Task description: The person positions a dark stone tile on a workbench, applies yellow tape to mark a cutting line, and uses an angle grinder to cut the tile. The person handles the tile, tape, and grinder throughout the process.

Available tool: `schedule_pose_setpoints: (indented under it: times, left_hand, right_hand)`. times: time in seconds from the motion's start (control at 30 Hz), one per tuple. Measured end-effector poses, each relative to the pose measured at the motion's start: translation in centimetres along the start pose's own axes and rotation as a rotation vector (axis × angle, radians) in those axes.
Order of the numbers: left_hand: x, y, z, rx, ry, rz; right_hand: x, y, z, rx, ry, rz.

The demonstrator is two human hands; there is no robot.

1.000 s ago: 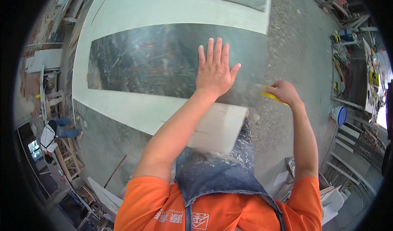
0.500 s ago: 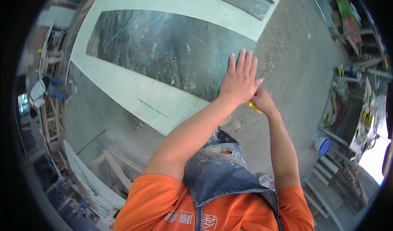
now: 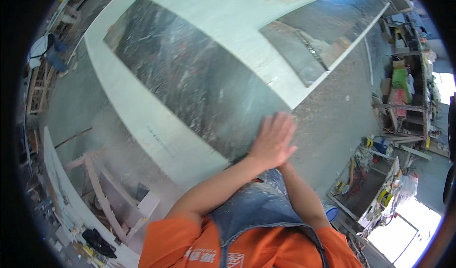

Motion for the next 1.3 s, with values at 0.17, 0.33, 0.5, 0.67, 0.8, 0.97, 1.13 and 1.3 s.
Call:
schedule_pose_setpoints:
  times: [0.17,0.33,0.5,0.67,0.8,0.97,1.13,1.3]
  left_hand:
    - [10.3,-7.0,0.0,-0.128,-0.34,-0.418]
    - [16.3,-10.9,3.0,-0.39,-0.627,-0.704]
    - [9.5,-5.6,5.7,-0.367,-0.852,-0.693]
    - [0.9,0.7,6.7,-0.318,-0.997,-0.572]
    - [-4.9,6.0,11.1,-0.637,-0.927,-0.357]
    - [-4.3,9.5,18.3,-1.165,-1.278,-0.014]
    - [1.8,9.1,18.9,-1.373,-1.209,0.322]
    - [3.8,8.7,18.2,-1.247,-1.261,0.506]
  right_hand:
    - [0.0,-2.3,-1.5,0.305,0.304,0.389]
    - [13.6,-10.0,-6.2,0.34,0.116,0.431]
    - [25.6,-16.2,-17.2,0.067,-0.136,0.739]
    - [27.3,-17.2,-27.0,-0.041,-0.374,1.208]
    - [25.5,-15.8,-30.0,0.103,-0.494,1.318]
    - [25.1,-14.2,-29.2,0.069,-0.697,1.338]
    - [24.3,-15.5,-27.7,0.174,-0.393,0.887]
    - [25.8,-15.8,-22.0,0.214,-0.172,0.283]
Point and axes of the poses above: each hand's wrist, its own z-axis away from the middle knuckle, its own y-axis out of the palm, x = y × z, the point moved 7 cm from there along -z, towards the middle knuckle, and after that the axes turned 12 degrees about -x, right-handed, at the moved point
